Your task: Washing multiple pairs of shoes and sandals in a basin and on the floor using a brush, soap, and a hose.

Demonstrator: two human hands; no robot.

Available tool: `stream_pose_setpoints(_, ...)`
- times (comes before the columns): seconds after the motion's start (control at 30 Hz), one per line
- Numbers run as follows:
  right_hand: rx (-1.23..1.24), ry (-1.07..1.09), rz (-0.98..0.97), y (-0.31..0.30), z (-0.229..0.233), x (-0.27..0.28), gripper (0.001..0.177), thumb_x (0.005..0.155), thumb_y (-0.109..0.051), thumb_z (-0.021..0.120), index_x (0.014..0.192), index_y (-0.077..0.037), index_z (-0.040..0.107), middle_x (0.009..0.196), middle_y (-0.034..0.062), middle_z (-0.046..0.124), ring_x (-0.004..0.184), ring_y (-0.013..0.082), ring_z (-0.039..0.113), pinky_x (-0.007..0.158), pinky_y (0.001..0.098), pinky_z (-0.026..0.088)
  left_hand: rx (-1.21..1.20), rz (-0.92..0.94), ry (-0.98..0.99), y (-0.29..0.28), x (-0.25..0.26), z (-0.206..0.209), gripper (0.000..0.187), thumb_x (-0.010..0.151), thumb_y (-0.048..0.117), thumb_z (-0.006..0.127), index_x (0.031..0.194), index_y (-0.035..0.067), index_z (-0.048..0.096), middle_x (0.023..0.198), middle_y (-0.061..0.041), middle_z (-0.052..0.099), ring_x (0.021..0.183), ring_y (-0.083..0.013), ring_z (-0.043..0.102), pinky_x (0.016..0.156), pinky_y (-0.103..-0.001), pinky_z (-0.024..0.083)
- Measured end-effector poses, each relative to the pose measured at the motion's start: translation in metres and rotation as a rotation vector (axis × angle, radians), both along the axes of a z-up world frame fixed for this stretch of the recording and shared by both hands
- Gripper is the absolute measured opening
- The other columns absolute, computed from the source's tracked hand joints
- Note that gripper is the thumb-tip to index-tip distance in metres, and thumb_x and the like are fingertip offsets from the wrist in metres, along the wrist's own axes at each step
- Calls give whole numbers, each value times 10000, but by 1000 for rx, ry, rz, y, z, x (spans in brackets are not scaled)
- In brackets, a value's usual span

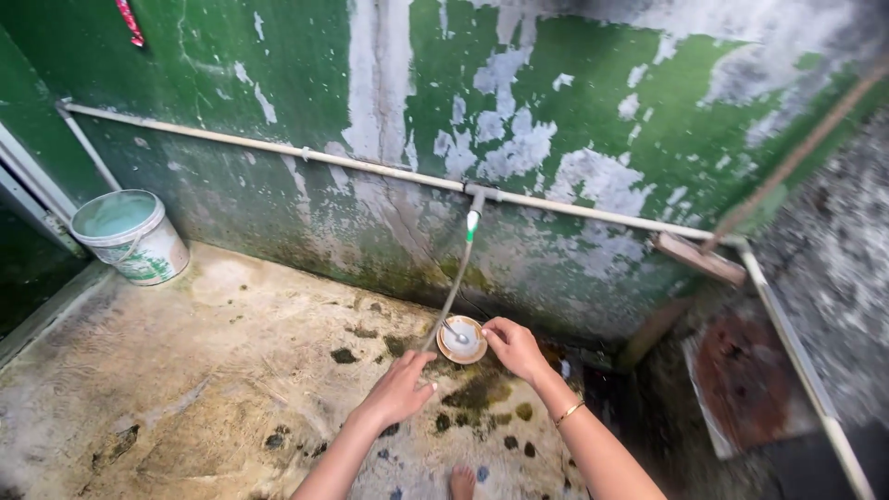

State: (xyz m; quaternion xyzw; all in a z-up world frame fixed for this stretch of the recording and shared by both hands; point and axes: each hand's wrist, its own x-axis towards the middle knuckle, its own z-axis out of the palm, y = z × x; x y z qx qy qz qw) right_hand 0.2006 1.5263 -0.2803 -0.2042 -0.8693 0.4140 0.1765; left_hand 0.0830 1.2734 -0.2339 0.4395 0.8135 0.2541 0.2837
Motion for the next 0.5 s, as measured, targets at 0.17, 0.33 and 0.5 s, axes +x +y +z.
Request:
stream_pose_setpoints(0.17,166,-208,74,61,0,-87,221,923,-259,677,1049,-78,681,1006,102,714,924,293,697,821,403,547,-19,73,-3,41,-62,-27,566,937,276,632,1451,150,432,1485,-91,448,1426,-288,418,1176,-413,363)
stream_pose_setpoints(0.33,427,-366,168,134,-39,-160,291,899,-270,714,1142,-120,656,1182,95,662,1130,333,606,925,459,516,-94,160,-46,82,-101,-29,560,960,261,612,1468,136,414,1513,-73,417,1442,-264,402,1194,-415,344)
stream_pose_setpoints(0.5,710,-582,237,185,-74,-203,558,878,-163,692,1405,-225,518,1357,21,562,1233,309,558,931,427,553,-208,218,-131,100,-119,-51,532,992,244,569,1491,154,406,1554,-23,382,1487,-212,355,1238,-434,306)
